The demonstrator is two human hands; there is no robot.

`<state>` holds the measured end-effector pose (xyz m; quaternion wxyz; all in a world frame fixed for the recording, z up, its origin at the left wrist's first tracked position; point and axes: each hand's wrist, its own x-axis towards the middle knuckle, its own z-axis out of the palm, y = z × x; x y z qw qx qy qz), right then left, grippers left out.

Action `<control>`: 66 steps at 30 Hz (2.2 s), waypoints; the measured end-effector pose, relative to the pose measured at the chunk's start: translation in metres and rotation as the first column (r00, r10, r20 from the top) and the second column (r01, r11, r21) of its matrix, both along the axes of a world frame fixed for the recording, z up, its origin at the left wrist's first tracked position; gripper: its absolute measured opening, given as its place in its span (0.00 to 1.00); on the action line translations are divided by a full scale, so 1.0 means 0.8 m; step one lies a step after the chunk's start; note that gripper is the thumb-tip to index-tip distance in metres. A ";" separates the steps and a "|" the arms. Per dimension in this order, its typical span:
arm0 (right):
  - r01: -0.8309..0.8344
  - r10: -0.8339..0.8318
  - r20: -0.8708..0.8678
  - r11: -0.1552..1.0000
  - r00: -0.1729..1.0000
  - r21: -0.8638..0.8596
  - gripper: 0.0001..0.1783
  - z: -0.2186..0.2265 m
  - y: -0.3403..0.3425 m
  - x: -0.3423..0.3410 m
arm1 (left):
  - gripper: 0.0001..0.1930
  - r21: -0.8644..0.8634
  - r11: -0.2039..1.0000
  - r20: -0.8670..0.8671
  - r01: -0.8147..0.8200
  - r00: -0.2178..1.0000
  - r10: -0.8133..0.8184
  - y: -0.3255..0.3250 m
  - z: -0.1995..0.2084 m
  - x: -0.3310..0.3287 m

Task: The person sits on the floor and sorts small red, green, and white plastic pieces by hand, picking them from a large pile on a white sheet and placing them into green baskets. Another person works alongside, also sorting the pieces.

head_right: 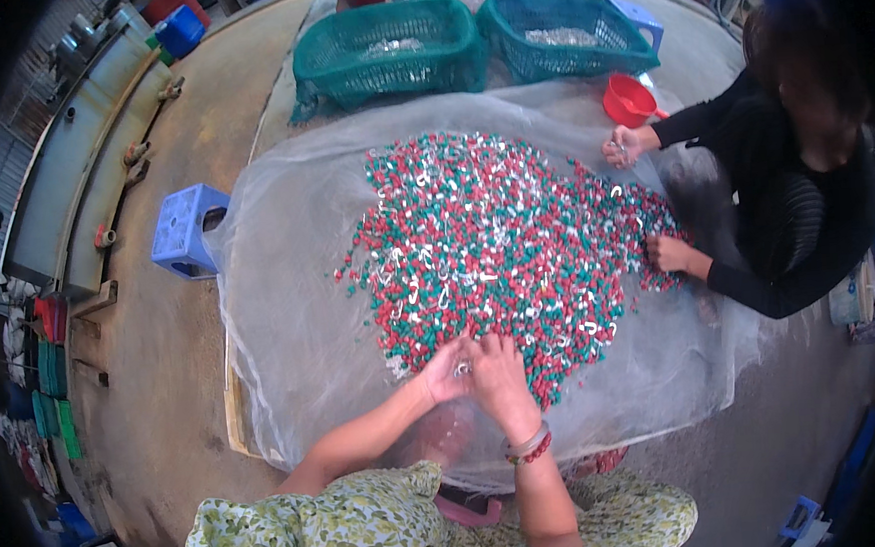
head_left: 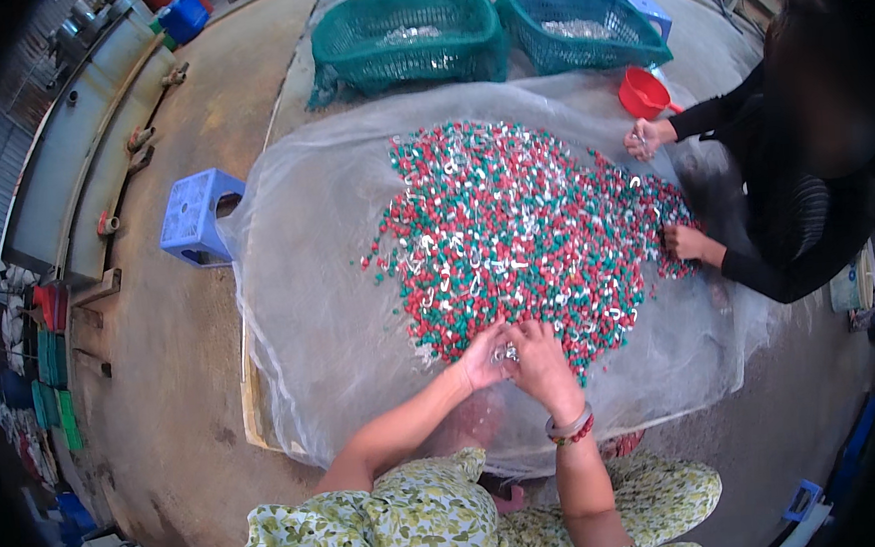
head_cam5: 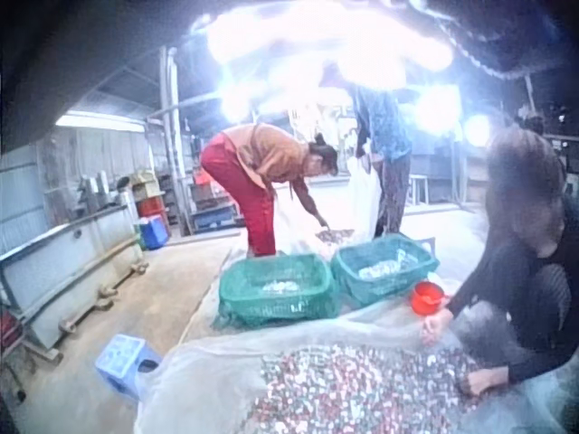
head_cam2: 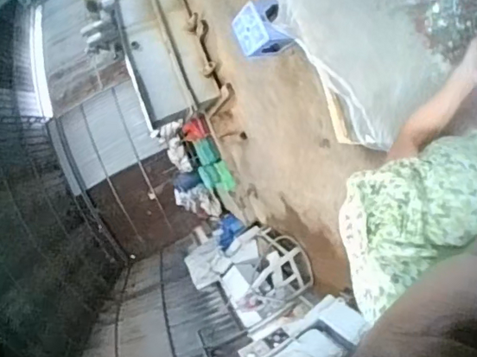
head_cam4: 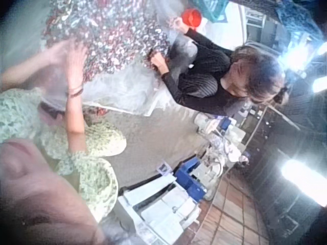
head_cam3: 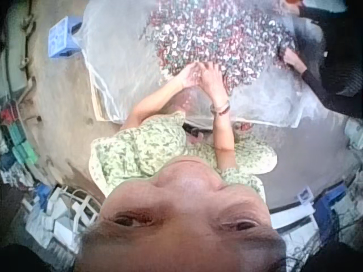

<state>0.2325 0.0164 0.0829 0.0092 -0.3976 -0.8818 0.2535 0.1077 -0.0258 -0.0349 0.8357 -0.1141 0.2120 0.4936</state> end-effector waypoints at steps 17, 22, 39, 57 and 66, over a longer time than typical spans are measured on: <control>0.381 -0.338 -0.424 0.924 0.840 0.019 0.31 0.021 0.036 0.062 | 0.29 0.443 0.841 -0.392 -0.311 0.776 0.493 0.316 0.234 -0.159; 0.556 -0.480 -0.396 0.825 0.783 0.099 0.26 -0.044 0.069 0.143 | 0.11 0.201 0.911 -0.919 0.360 0.390 0.049 0.185 0.071 -0.059; 0.824 -0.829 0.081 0.531 0.554 -0.199 0.47 -0.156 0.064 0.208 | 0.12 -0.284 0.136 -0.362 0.949 -0.238 0.901 0.090 0.007 0.038; 0.250 -0.671 -0.410 0.662 0.618 -0.707 0.18 -0.104 0.049 0.108 | 0.17 0.079 0.598 -0.736 0.798 -0.357 0.575 0.081 0.038 0.015; 0.157 -0.773 -0.428 0.549 0.468 -0.821 0.29 -0.112 0.041 0.144 | 0.12 -0.144 0.491 -0.688 0.859 -0.444 0.574 0.076 -0.010 0.007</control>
